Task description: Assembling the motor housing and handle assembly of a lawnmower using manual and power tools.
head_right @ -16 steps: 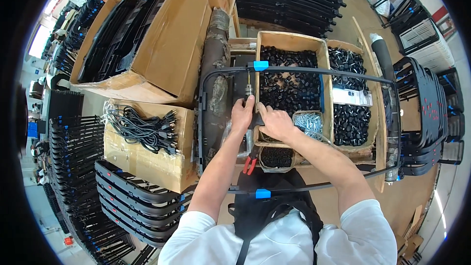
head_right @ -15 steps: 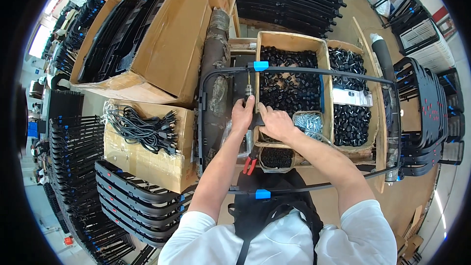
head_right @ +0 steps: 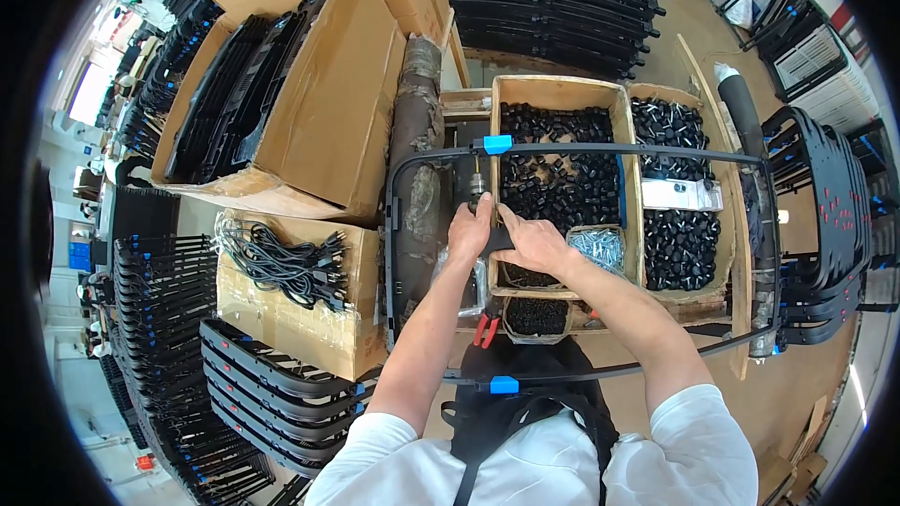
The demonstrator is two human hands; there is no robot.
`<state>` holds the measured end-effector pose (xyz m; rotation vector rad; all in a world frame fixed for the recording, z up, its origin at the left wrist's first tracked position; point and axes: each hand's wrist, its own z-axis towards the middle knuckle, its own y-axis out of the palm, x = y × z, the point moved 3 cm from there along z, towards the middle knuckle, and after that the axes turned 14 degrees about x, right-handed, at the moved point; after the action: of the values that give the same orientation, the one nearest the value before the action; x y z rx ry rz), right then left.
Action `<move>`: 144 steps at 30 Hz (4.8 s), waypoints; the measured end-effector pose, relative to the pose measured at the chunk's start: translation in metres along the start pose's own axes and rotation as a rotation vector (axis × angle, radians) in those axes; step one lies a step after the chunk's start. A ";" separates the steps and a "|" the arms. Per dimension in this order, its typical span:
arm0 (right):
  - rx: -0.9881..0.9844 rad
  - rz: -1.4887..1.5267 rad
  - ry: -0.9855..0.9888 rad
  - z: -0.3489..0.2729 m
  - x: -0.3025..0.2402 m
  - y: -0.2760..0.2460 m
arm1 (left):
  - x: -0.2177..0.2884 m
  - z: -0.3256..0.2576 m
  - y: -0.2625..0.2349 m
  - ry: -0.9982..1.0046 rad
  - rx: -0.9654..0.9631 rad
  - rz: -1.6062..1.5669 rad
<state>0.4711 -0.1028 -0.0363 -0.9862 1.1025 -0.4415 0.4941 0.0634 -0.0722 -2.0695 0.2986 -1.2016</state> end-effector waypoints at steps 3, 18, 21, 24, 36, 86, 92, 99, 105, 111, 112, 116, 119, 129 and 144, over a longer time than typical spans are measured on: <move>0.019 0.004 -0.008 -0.002 0.010 0.000 | 0.012 -0.003 0.002 0.001 -0.020 0.003; 0.082 0.038 -0.002 -0.004 -0.008 -0.005 | 0.017 -0.009 -0.001 -0.034 0.011 -0.020; 0.085 0.054 -0.019 -0.002 -0.018 -0.002 | 0.002 -0.007 -0.006 -0.039 0.073 -0.107; 0.090 0.032 -0.010 -0.008 -0.014 -0.007 | 0.008 -0.014 -0.006 -0.045 0.057 -0.130; 0.111 0.000 -0.065 -0.020 -0.026 -0.013 | 0.008 -0.024 -0.018 0.106 0.116 0.069; 0.117 0.014 0.042 -0.020 0.013 -0.021 | 0.048 -0.018 0.014 0.279 0.098 0.224; 0.105 0.024 0.050 -0.025 0.010 -0.022 | 0.044 -0.020 0.013 0.281 0.071 0.210; 0.095 0.032 0.058 -0.030 0.009 -0.026 | 0.046 -0.025 0.012 0.283 0.056 0.206; 0.082 0.008 0.072 -0.049 -0.002 -0.017 | 0.030 -0.042 0.007 0.277 0.093 0.199; 0.242 -0.018 0.051 -0.120 -0.059 -0.047 | 0.008 -0.125 -0.034 0.236 0.073 -0.056; 0.307 -0.019 0.015 -0.141 -0.080 -0.060 | 0.006 -0.155 -0.049 0.219 0.058 -0.167; 0.290 0.001 -0.081 -0.239 -0.167 -0.081 | -0.060 -0.274 -0.093 0.151 -0.049 -0.610; 0.191 0.029 -0.130 -0.327 -0.192 -0.044 | -0.123 -0.362 -0.110 0.228 0.058 -0.549; -0.069 0.017 0.041 -0.429 -0.203 0.076 | -0.279 -0.426 -0.060 -0.101 0.081 -0.444; -0.014 -0.009 0.138 -0.403 -0.222 0.076 | -0.260 -0.394 -0.087 -0.046 0.018 -0.281</move>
<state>0.0057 -0.0779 -0.0236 -0.9847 1.2268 -0.5155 0.0140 0.0774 -0.0626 -2.1710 -0.0270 -1.3109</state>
